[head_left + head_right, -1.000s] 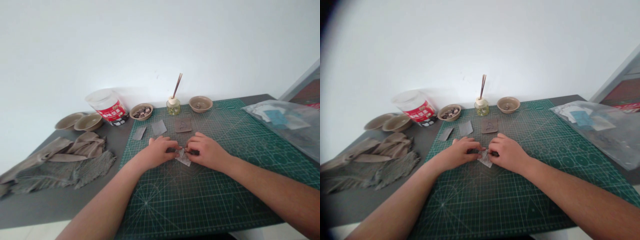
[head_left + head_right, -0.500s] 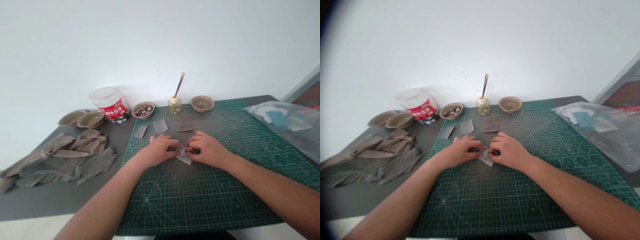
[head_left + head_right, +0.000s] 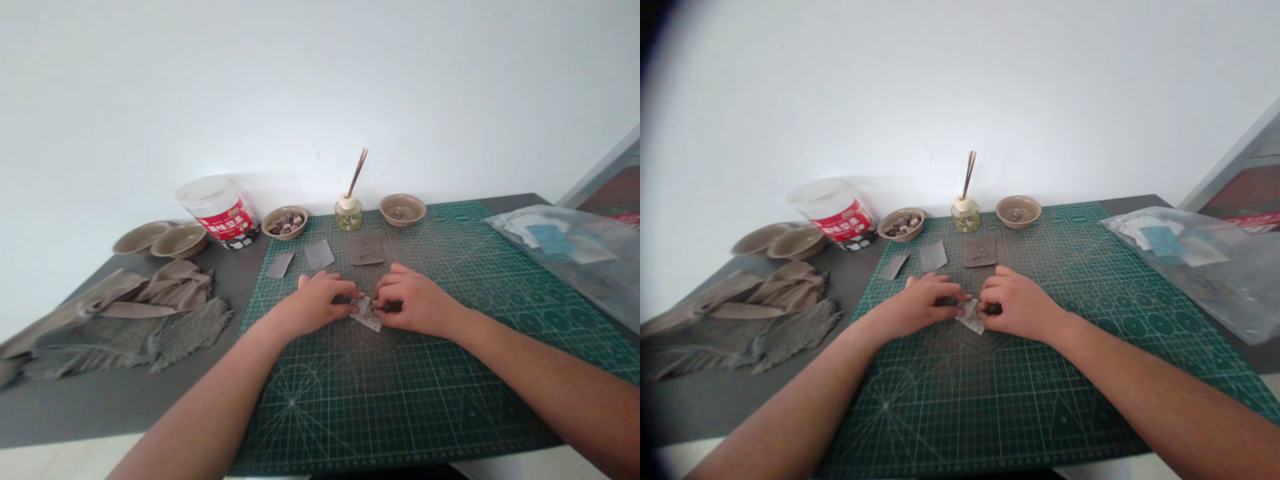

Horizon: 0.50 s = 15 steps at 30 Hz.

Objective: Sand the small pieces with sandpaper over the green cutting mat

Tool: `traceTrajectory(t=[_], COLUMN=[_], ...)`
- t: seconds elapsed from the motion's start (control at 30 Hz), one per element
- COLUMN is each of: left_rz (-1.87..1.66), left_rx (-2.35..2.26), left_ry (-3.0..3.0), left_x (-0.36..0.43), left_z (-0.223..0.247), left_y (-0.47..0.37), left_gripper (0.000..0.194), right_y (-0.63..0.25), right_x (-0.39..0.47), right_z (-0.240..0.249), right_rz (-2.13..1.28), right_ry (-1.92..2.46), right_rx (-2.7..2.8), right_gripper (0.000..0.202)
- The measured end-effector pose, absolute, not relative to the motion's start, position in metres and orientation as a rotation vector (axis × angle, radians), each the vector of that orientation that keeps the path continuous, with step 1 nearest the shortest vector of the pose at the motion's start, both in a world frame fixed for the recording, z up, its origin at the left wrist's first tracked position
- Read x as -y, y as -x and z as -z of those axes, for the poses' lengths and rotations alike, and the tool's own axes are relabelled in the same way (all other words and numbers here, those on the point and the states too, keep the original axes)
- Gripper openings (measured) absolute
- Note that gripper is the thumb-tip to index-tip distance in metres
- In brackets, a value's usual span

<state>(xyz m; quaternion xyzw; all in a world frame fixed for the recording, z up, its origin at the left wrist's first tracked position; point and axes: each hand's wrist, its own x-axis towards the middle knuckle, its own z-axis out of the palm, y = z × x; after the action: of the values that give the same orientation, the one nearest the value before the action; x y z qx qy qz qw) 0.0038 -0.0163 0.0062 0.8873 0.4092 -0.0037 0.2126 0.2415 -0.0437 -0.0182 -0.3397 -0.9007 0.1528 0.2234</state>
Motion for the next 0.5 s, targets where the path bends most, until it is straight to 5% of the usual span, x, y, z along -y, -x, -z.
traceTrajectory(t=[0.5], left_rz=[-0.039], left_rx=[-1.136], left_ry=[-2.481], left_x=[0.0166], left_z=[-0.0026], left_y=[-0.0029], left_gripper=[0.024], right_y=[-0.2397], right_x=[0.0426], right_z=[0.0224], right_rz=[-0.302], right_ry=[0.952], right_rx=[2.472], right_gripper=[0.018])
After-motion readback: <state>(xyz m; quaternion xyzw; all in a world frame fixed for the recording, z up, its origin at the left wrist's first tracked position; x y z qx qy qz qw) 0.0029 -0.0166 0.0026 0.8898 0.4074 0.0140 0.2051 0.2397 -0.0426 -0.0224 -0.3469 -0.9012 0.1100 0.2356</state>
